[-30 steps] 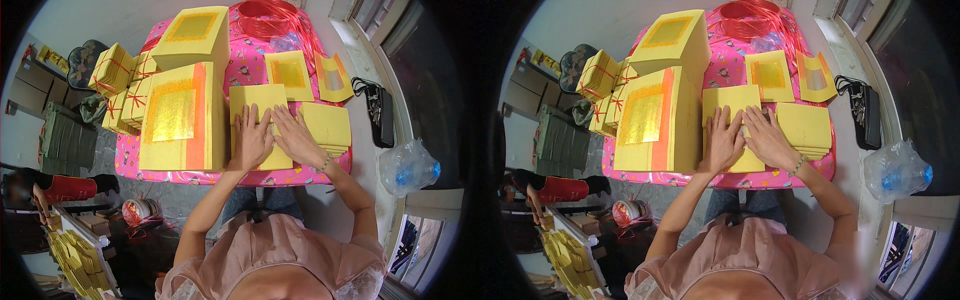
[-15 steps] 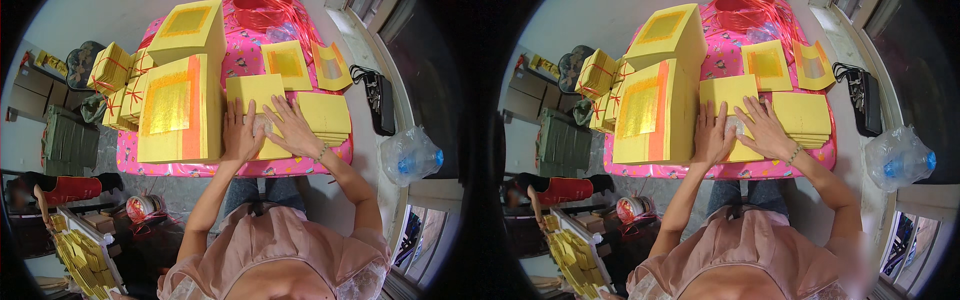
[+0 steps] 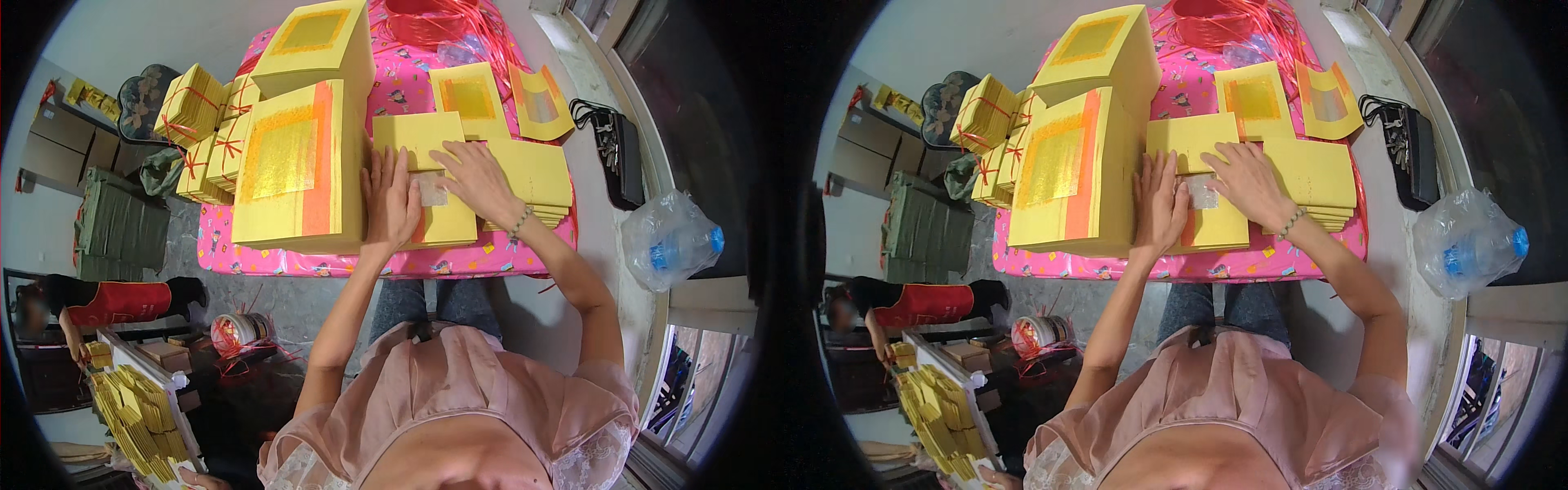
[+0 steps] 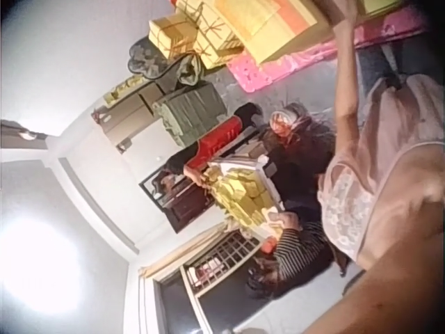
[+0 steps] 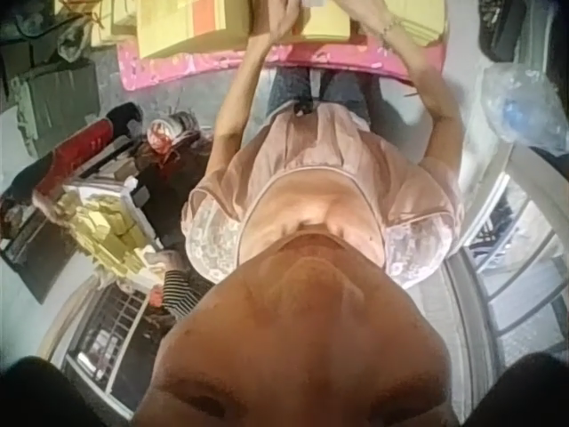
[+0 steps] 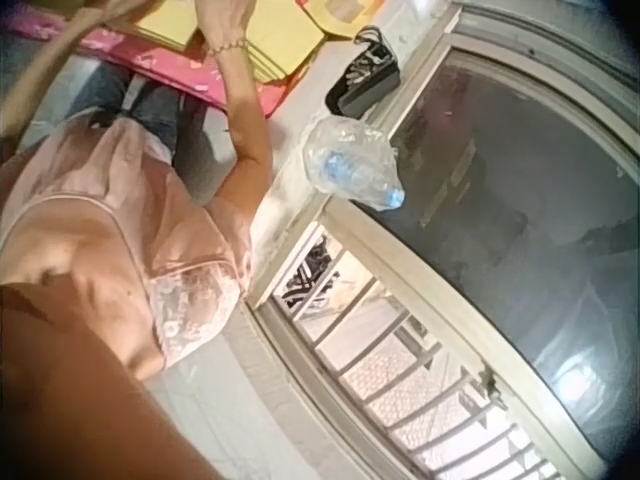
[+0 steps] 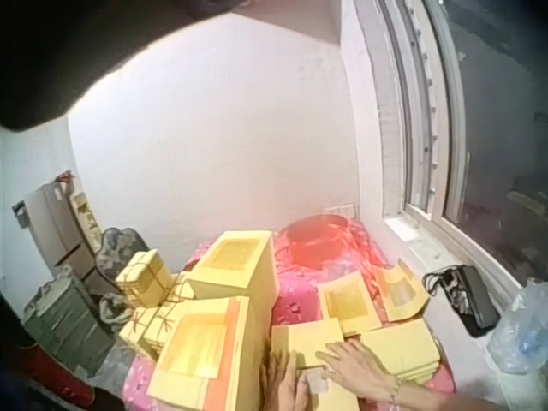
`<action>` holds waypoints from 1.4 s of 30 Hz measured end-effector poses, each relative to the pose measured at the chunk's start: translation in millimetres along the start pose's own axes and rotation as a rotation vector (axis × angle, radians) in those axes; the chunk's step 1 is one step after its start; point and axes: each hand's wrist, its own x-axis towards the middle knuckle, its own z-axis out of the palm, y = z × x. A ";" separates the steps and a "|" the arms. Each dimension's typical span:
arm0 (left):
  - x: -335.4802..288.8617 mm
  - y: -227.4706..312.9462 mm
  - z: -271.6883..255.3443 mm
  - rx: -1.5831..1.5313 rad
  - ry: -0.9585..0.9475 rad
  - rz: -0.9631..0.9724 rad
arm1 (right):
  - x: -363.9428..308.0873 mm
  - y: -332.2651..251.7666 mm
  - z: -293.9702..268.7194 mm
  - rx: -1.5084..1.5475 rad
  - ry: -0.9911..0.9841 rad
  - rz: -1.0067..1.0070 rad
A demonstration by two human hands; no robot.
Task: The recorder is folding and stacking sheets of gold-leaf joss paper on a table.
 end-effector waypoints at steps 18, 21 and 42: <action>-1.3 17.7 -6.6 -1.439 0.158 -0.734 | -29.3 9.9 2.1 -0.083 0.441 -0.383; -16.0 25.5 -5.4 -1.428 0.183 -0.608 | -47.1 5.6 -9.3 -0.032 0.458 -0.287; 53.5 82.2 49.0 -0.939 -0.243 -0.161 | -114.6 91.6 -34.0 0.535 0.489 0.666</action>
